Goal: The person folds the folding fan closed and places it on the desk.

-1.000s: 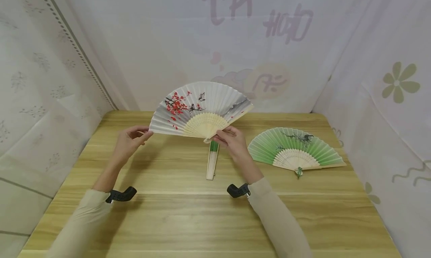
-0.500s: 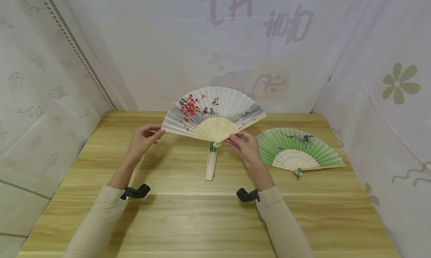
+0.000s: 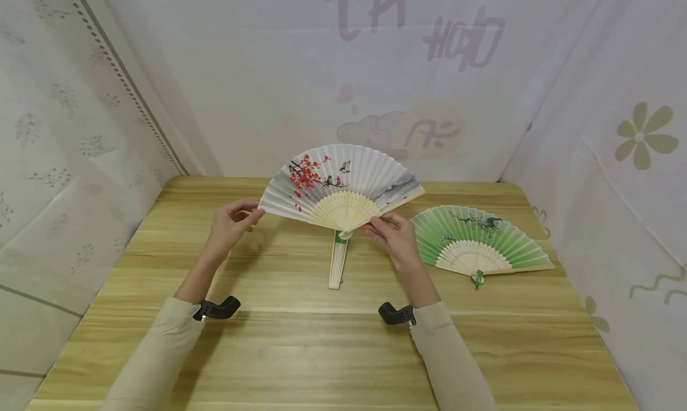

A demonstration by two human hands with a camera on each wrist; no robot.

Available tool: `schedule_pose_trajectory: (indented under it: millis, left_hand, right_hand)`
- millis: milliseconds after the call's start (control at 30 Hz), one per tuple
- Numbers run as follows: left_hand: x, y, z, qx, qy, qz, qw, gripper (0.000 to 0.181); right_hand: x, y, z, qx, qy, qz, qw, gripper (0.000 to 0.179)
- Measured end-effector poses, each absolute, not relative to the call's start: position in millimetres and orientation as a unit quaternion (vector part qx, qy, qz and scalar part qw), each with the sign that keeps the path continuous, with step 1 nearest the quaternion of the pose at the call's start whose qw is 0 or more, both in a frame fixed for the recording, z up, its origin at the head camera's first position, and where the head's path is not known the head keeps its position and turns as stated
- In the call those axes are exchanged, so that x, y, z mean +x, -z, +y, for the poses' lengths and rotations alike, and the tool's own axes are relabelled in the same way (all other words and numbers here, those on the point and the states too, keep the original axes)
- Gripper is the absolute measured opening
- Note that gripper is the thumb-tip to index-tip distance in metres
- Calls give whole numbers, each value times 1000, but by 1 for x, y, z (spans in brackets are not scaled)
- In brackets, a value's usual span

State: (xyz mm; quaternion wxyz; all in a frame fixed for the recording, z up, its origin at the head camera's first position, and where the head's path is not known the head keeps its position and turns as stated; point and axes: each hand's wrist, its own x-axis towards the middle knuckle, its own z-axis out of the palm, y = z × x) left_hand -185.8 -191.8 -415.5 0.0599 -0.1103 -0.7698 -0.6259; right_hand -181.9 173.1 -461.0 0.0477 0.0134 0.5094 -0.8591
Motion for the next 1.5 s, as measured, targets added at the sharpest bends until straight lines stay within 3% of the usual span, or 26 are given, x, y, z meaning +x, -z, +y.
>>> schedule_pose_trajectory:
  millis: [1500]
  left_hand:
    - [-191, 391, -193, -135, 570, -809, 44, 23]
  right_hand:
    - [-186, 455, 163, -63, 772, 632, 37, 23]
